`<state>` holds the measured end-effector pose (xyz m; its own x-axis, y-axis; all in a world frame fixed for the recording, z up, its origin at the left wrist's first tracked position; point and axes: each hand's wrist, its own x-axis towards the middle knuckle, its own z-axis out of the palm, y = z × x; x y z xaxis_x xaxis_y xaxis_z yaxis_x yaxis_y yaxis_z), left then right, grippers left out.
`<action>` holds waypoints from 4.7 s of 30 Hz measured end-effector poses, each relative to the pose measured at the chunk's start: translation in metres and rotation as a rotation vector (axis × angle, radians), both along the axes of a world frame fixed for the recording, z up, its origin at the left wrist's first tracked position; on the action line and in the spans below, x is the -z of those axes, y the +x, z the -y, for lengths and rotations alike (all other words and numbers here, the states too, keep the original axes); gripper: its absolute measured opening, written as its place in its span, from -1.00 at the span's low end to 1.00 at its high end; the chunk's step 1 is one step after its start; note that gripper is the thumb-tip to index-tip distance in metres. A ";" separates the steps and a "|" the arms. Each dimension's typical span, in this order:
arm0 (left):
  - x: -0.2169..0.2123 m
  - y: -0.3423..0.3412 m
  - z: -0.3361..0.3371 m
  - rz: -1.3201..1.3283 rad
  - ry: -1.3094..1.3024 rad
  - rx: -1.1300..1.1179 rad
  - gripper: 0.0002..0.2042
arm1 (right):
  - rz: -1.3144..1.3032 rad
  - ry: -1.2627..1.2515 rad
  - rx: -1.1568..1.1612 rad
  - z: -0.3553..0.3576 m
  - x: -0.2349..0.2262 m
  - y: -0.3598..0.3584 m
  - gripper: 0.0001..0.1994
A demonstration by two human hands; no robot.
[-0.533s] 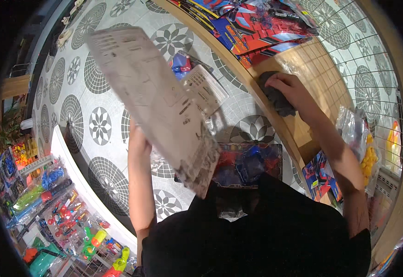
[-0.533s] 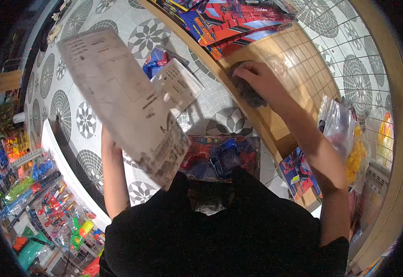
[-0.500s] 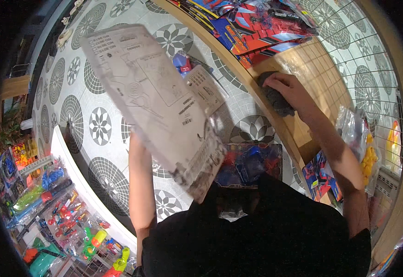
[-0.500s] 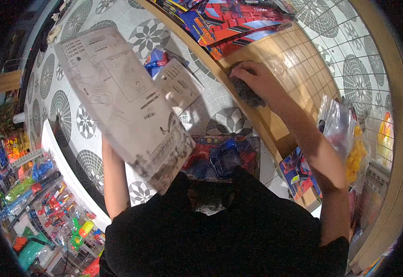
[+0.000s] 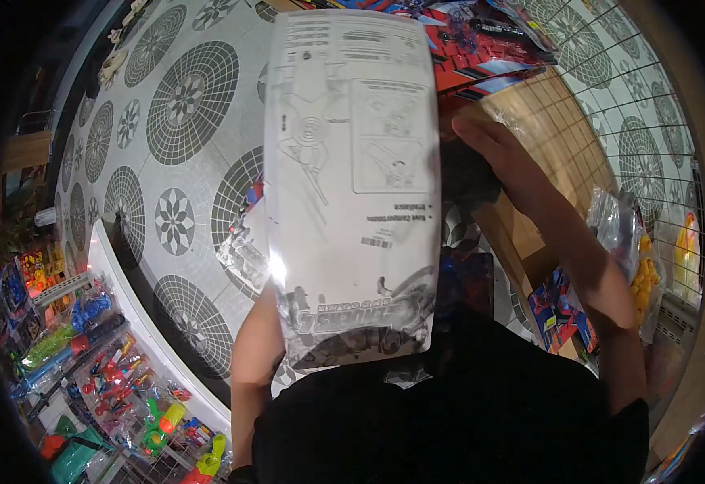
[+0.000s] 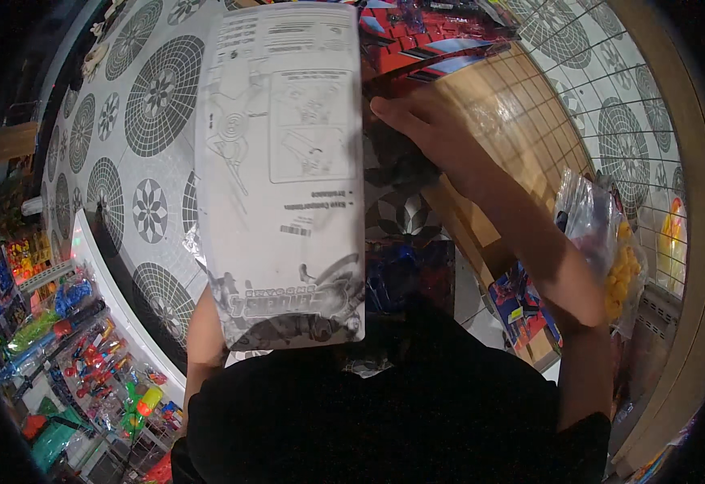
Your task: Dusting and wiping down toy packages and shelves in a store using a cleaning cloth.
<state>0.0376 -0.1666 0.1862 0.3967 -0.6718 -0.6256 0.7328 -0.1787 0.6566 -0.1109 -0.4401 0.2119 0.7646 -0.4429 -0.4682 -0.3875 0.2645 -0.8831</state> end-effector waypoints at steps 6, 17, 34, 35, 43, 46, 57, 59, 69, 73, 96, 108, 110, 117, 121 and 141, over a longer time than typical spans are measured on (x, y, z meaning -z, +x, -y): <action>0.005 -0.005 0.038 -0.209 -0.016 0.068 -0.36 | 0.110 0.130 -0.067 -0.004 -0.015 0.000 -0.52; 0.014 -0.037 0.042 -0.437 -0.248 0.097 -0.22 | 0.096 0.098 0.723 0.030 -0.020 -0.075 -0.59; -0.013 -0.053 0.050 -0.183 0.097 -0.008 -0.58 | -0.437 -0.181 0.256 0.048 0.005 -0.098 -0.48; -0.004 -0.052 0.044 -0.136 0.078 -0.021 -0.64 | -0.596 -0.375 0.000 0.052 -0.015 -0.090 -0.49; -0.004 -0.057 0.042 -0.060 0.126 -0.022 -0.56 | 0.112 -0.616 -0.062 -0.017 -0.031 -0.032 -0.79; -0.003 -0.057 0.047 -0.055 0.113 -0.021 -0.62 | 0.209 -0.835 -0.589 -0.055 0.000 -0.016 -0.70; -0.011 -0.059 0.050 0.068 0.184 -0.071 -0.74 | -0.209 -1.257 0.049 0.101 0.075 -0.035 -0.50; -0.019 -0.061 0.057 0.057 0.152 -0.101 -0.75 | -0.221 -0.974 0.058 0.072 0.064 -0.023 -0.53; -0.022 -0.054 0.047 0.033 0.158 -0.079 -0.80 | 0.474 -0.968 -0.539 -0.050 0.032 0.004 -0.49; -0.034 -0.055 0.056 0.035 0.155 -0.029 -0.74 | 0.209 -0.958 -0.146 0.043 0.070 -0.034 -0.44; -0.035 -0.046 0.055 0.047 0.184 0.007 -0.85 | 0.232 -0.510 -0.066 -0.029 -0.018 -0.063 -0.80; -0.027 -0.047 0.051 0.080 0.163 0.064 -0.82 | 0.264 -1.062 -0.284 -0.041 0.027 -0.042 -0.54; -0.034 -0.047 0.056 0.058 0.187 0.010 -0.81 | 0.236 -0.986 -0.197 -0.046 0.023 -0.040 -0.51; -0.034 -0.049 0.060 0.031 0.129 0.029 -0.77 | 0.295 -1.139 -0.329 -0.043 0.026 -0.054 -0.51; -0.034 -0.054 0.055 0.223 0.130 0.060 -0.81 | -0.163 -0.678 0.237 -0.013 0.003 -0.074 -0.78; 0.002 -0.081 0.138 2.196 -0.247 0.980 -0.56 | -0.253 0.154 0.610 0.029 0.005 -0.139 -0.83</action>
